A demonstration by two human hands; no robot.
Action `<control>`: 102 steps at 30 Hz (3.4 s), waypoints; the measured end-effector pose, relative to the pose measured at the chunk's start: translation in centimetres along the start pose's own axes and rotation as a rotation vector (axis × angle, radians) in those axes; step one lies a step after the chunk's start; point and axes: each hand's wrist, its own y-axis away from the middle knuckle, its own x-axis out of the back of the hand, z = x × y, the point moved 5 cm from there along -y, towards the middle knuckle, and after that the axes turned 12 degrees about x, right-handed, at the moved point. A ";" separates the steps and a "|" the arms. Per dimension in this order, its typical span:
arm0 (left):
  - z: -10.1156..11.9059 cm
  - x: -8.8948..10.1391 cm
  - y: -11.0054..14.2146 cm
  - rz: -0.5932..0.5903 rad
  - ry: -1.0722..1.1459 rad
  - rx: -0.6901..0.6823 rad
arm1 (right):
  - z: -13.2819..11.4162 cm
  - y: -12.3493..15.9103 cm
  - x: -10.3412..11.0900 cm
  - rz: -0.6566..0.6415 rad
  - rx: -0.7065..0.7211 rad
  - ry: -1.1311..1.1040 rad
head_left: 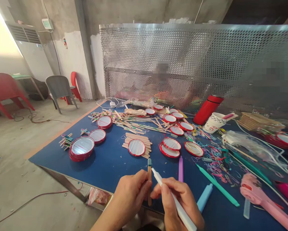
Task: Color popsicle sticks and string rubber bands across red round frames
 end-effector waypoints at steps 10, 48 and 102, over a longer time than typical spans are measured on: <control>0.0 -0.1 0.0 -0.025 0.005 0.019 | -0.2 0.0 -0.1 -0.005 0.008 0.013; 0.2 0.0 0.0 -0.028 0.000 0.021 | -0.2 -0.1 -0.2 -0.078 0.048 0.018; 0.0 -0.1 0.1 0.000 0.036 0.011 | 0.6 0.4 0.2 -0.075 0.010 0.065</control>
